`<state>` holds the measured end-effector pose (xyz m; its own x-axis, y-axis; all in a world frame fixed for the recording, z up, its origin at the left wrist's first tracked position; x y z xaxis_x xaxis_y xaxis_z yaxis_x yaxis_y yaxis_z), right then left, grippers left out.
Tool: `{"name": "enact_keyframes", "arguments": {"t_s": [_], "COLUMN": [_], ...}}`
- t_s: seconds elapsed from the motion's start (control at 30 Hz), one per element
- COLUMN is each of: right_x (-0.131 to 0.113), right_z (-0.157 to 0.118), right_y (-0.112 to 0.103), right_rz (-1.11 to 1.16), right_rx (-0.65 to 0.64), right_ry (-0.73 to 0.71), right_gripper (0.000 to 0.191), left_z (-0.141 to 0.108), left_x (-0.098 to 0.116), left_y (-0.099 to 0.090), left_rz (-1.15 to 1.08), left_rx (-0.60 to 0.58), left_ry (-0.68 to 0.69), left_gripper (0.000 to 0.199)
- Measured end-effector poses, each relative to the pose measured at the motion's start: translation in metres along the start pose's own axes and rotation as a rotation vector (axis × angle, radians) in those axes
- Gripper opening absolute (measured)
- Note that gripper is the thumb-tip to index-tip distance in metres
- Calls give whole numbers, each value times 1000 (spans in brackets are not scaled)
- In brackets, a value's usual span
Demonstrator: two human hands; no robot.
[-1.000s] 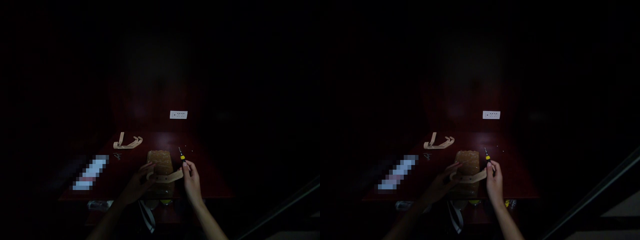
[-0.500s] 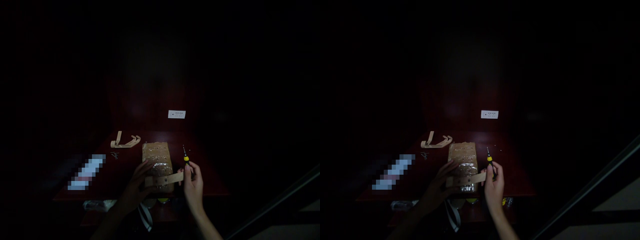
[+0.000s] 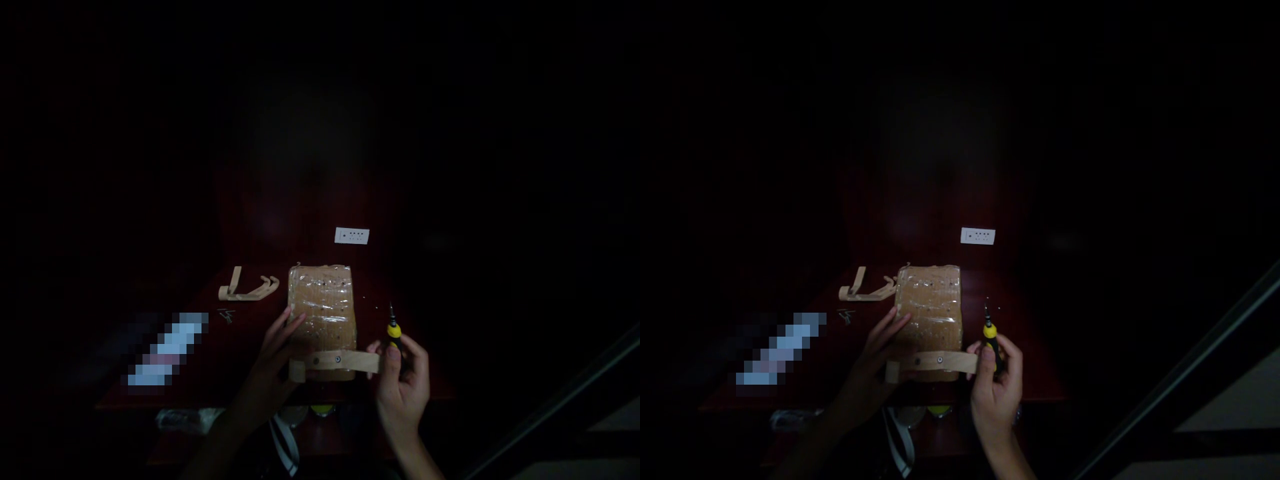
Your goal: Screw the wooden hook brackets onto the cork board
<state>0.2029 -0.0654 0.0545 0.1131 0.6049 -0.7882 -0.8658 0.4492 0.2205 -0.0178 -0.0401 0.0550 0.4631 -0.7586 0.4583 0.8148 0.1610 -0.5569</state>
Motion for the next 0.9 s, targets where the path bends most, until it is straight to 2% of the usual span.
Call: {"name": "enact_keyframes", "arguments": {"t_s": [0.2,0.27,0.33,0.43,0.53,0.67,0.8,0.9], "right_x": [35,34,24,7,-10,-21,-13,-5], "right_z": [12,24,38,52,49,47,37,32], "right_y": [13,9,11,33,56,73,89,97], "right_rz": [-137,-286,-421,-495,-565,-639,-677,-696], "right_rx": [-107,-95,-159,-498,-875,-1073,-1266,-1353], "right_ry": [140,53,-51,-122,-164,-196,-178,-157], "right_gripper": [30,31,30,25,22,20,18,18], "left_z": [-3,-7,-11,-19,-22,-16,-11,-11], "left_x": [-37,-48,-60,-75,-80,-77,-79,-80], "left_y": [18,27,33,37,40,41,43,43], "left_rz": [-186,-222,-235,-240,-235,-228,-267,-277], "left_rx": [-41,-71,-76,-31,-26,-69,-156,-171], "left_ry": [-255,-292,-316,-359,-376,-370,-406,-412], "left_gripper": [51,47,43,44,43,43,50,49]}}
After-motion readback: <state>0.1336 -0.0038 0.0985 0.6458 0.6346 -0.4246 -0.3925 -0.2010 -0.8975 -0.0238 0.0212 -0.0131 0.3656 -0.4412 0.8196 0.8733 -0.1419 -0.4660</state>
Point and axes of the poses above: each hand's wrist, its own z-axis towards the middle knuckle, its own y-axis out of the palm, x = y × z, the point moved 10 cm from there along z, towards the middle knuckle, and after that the axes turned 2 degrees about -z, right-handed, at the moved point
